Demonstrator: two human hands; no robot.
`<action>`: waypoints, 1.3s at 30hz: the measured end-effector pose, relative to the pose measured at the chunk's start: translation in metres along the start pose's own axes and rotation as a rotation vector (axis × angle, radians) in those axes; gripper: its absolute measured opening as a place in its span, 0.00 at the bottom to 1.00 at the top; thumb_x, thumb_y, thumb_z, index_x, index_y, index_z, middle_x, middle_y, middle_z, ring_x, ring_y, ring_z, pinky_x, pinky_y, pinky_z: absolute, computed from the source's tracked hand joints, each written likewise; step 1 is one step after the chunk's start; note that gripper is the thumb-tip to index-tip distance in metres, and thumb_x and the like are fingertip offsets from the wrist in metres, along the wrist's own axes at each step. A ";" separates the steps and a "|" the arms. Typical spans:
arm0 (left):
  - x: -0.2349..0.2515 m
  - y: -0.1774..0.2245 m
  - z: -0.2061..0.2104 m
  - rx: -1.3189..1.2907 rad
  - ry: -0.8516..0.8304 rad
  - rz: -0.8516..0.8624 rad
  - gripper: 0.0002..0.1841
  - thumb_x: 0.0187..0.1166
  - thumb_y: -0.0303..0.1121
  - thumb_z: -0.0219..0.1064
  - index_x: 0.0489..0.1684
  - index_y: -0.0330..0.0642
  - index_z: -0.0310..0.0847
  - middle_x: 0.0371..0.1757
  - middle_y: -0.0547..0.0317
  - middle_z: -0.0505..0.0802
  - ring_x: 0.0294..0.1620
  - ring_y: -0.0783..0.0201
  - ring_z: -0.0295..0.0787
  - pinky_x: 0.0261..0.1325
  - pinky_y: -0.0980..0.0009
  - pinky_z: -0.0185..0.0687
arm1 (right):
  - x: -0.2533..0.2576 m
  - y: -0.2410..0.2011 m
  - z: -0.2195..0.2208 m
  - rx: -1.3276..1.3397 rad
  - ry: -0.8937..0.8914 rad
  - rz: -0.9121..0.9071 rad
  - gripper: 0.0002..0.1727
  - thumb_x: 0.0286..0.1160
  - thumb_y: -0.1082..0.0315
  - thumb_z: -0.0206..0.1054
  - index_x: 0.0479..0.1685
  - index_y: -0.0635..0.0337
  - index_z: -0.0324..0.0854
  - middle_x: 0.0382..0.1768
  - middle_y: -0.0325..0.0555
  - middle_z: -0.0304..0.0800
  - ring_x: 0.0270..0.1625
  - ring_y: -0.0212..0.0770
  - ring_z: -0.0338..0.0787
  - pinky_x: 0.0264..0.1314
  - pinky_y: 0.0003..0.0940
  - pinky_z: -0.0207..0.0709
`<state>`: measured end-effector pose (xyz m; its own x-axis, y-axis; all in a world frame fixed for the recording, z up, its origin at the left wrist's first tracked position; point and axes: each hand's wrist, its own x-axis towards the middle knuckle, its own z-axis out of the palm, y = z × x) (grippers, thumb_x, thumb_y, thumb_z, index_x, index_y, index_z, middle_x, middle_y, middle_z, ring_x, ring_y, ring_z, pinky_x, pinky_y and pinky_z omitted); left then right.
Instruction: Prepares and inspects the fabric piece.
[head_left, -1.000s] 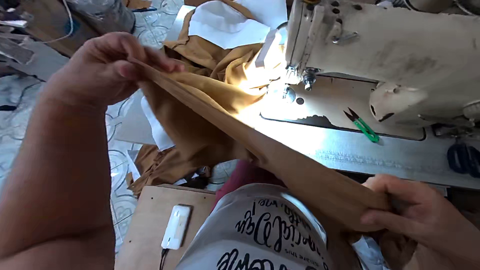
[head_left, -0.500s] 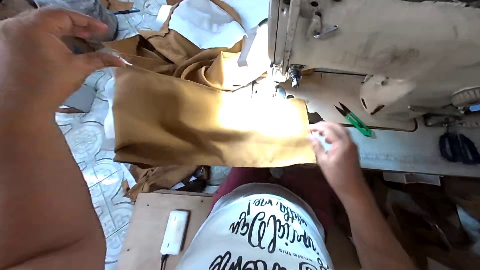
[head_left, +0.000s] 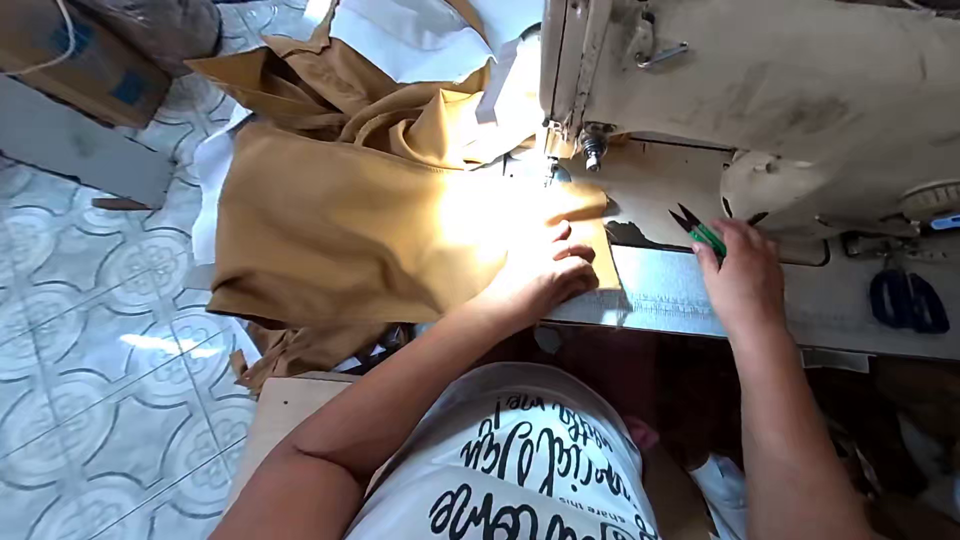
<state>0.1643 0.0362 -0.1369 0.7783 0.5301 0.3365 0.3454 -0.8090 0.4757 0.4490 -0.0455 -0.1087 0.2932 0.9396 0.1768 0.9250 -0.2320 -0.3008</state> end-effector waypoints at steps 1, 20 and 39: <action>0.001 -0.004 -0.002 0.012 0.017 -0.017 0.10 0.82 0.40 0.66 0.49 0.52 0.93 0.68 0.59 0.92 0.81 0.45 0.75 0.81 0.37 0.65 | 0.004 0.003 0.004 -0.003 0.004 -0.002 0.23 0.88 0.60 0.62 0.72 0.69 0.79 0.71 0.71 0.80 0.74 0.78 0.77 0.67 0.77 0.71; -0.004 0.002 0.001 0.091 -0.010 -0.155 0.15 0.81 0.49 0.67 0.61 0.67 0.92 0.79 0.56 0.85 0.87 0.33 0.64 0.78 0.26 0.58 | -0.097 -0.107 0.029 -0.041 0.016 0.069 0.21 0.79 0.64 0.67 0.67 0.66 0.81 0.39 0.58 0.92 0.28 0.56 0.92 0.27 0.50 0.84; -0.010 -0.007 -0.004 -0.038 0.067 -0.083 0.14 0.84 0.37 0.63 0.59 0.54 0.93 0.72 0.58 0.90 0.82 0.46 0.76 0.79 0.36 0.64 | -0.030 -0.021 0.009 -0.071 0.062 0.264 0.28 0.92 0.56 0.55 0.78 0.70 0.70 0.64 0.75 0.83 0.57 0.76 0.88 0.51 0.74 0.80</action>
<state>0.1523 0.0376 -0.1396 0.7106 0.6118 0.3475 0.3859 -0.7519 0.5345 0.4188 -0.0668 -0.1160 0.5386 0.8274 0.1590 0.8285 -0.4859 -0.2783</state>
